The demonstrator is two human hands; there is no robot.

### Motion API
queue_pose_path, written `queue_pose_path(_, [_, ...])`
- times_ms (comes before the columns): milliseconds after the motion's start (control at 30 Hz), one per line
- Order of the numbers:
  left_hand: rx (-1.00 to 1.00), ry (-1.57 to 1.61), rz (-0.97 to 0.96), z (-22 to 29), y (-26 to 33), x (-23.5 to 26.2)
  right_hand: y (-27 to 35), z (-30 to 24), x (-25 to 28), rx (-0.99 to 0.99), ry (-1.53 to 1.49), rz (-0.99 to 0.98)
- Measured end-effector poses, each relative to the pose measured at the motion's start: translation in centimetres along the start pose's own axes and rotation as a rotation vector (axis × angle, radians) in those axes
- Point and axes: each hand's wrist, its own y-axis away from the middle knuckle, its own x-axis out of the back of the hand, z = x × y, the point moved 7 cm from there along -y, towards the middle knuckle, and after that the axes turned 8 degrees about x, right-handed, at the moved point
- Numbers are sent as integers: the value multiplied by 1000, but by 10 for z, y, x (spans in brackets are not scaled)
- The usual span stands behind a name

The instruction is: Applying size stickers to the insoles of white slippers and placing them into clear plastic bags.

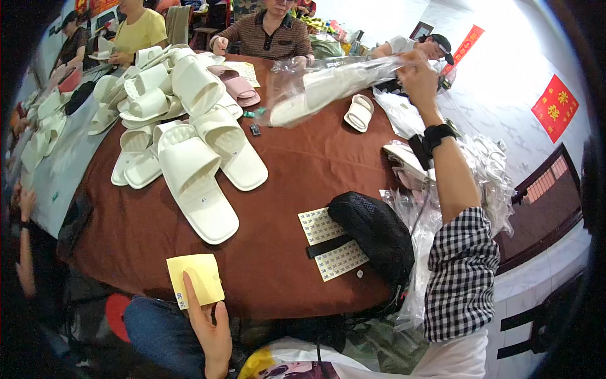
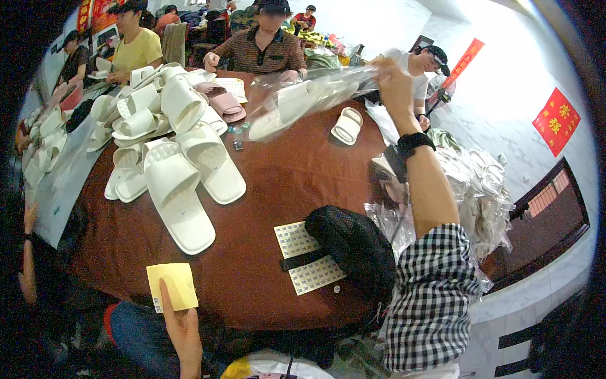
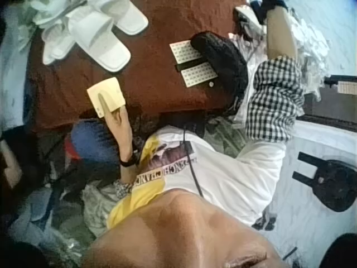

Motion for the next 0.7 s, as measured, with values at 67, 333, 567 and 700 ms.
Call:
queue_pose_path(67, [-30,-19,-21,-1,-1,2,-2,3,18,-134,-315,160])
queue_pose_path(333, [-32,-19,-3,11,3,-3,-14,37,71,-132,-345,221])
queue_pose_path(567, [-32,-99,-45,10,8,-10,-29,86,141,-11,-557,519])
queue_pose_path(700, [-9,-61,-86,9,13,-17,-16,95,204,72,-654,702])
